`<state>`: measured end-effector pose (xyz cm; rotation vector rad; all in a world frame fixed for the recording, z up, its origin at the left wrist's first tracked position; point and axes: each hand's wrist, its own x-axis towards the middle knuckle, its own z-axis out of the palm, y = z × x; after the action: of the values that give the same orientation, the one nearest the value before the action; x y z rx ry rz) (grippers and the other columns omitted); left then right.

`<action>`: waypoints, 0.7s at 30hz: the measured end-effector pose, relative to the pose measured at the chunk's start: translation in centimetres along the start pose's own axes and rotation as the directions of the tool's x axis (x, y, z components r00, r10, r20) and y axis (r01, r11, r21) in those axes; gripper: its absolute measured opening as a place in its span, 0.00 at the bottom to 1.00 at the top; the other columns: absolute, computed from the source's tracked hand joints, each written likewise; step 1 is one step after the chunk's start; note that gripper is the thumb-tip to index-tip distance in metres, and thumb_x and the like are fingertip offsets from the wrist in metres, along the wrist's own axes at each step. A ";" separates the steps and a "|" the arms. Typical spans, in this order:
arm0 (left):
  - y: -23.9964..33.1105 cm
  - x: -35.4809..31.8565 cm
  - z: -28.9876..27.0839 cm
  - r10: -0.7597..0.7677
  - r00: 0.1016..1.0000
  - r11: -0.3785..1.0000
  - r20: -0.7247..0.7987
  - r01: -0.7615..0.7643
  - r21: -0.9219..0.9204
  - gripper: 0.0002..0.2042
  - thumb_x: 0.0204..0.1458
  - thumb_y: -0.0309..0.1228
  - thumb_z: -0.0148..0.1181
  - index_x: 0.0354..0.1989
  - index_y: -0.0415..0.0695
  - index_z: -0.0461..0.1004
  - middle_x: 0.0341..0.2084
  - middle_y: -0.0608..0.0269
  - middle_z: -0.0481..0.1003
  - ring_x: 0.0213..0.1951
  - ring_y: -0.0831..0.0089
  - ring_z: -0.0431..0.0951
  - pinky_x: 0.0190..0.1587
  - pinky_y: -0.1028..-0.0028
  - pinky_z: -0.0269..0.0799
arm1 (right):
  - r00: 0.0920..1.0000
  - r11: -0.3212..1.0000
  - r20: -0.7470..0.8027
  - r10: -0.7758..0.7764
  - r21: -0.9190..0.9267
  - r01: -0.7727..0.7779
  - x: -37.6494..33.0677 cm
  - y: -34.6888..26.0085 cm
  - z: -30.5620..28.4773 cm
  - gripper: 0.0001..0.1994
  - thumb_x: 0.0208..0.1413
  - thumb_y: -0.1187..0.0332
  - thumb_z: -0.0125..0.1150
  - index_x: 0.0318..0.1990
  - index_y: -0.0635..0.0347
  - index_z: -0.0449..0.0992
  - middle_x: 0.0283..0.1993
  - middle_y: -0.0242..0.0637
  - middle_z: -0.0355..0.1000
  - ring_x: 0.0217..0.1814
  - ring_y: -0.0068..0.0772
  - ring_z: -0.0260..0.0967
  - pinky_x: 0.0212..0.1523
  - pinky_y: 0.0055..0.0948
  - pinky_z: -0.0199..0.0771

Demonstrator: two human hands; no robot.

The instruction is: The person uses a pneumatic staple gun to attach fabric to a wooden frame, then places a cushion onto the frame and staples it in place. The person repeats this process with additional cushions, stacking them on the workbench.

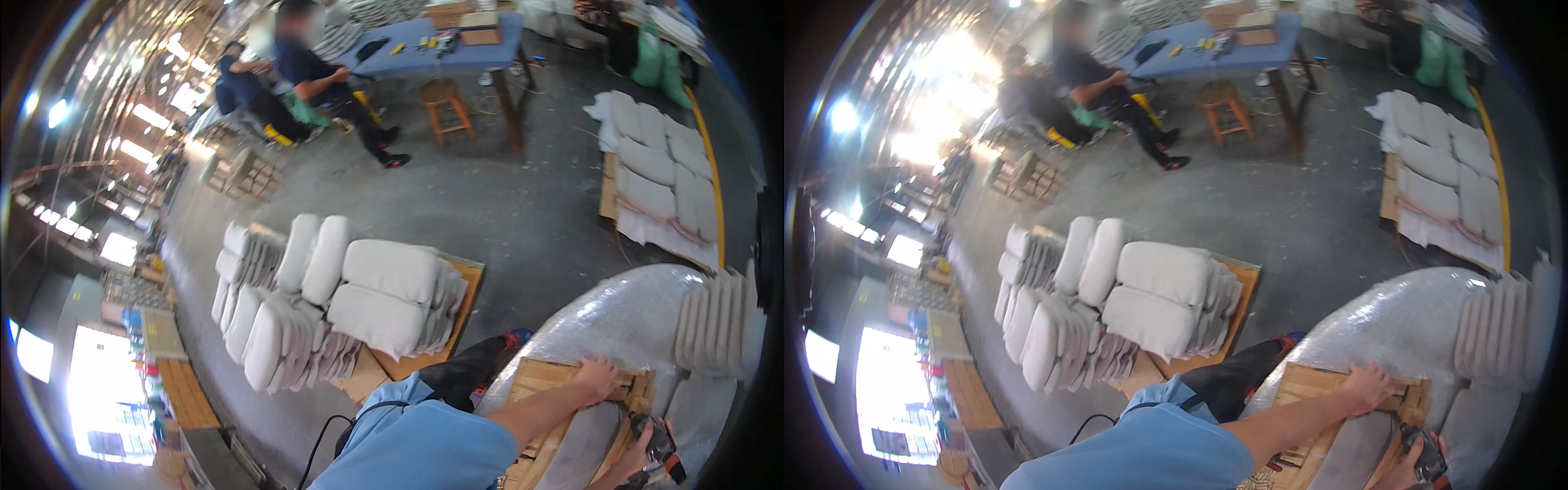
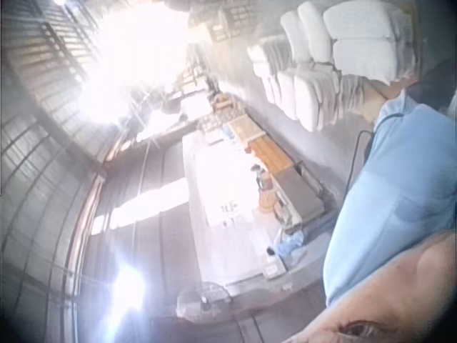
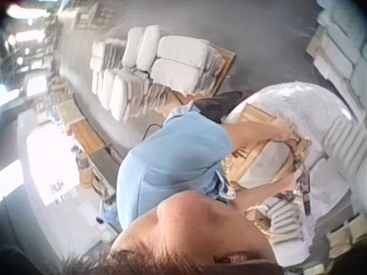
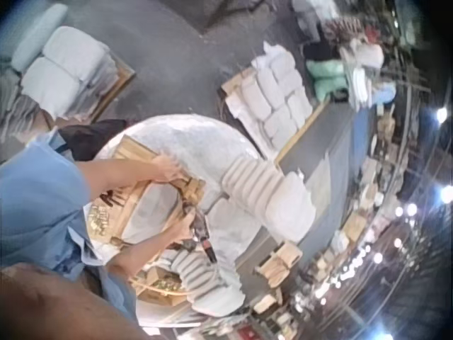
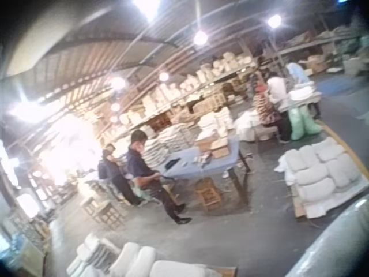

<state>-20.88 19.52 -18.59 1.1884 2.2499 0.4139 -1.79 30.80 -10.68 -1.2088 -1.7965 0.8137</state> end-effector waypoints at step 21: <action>0.0 0.0 -1.8 0.014 0.998 0.998 0.058 -0.010 -0.067 0.27 0.73 0.53 0.50 0.65 0.42 0.74 0.60 0.52 0.79 0.64 0.50 0.76 0.57 0.31 0.77 | 1.000 0.968 -0.004 -0.019 0.252 0.019 -1.1 -7.7 3.2 0.27 0.57 0.81 0.70 0.66 0.67 0.73 0.63 0.43 0.77 0.61 0.42 0.75 0.66 0.39 0.74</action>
<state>-21.96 19.50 -17.14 1.1655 2.1638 0.4492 -7.65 26.97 -5.95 -1.0245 -1.6431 0.9961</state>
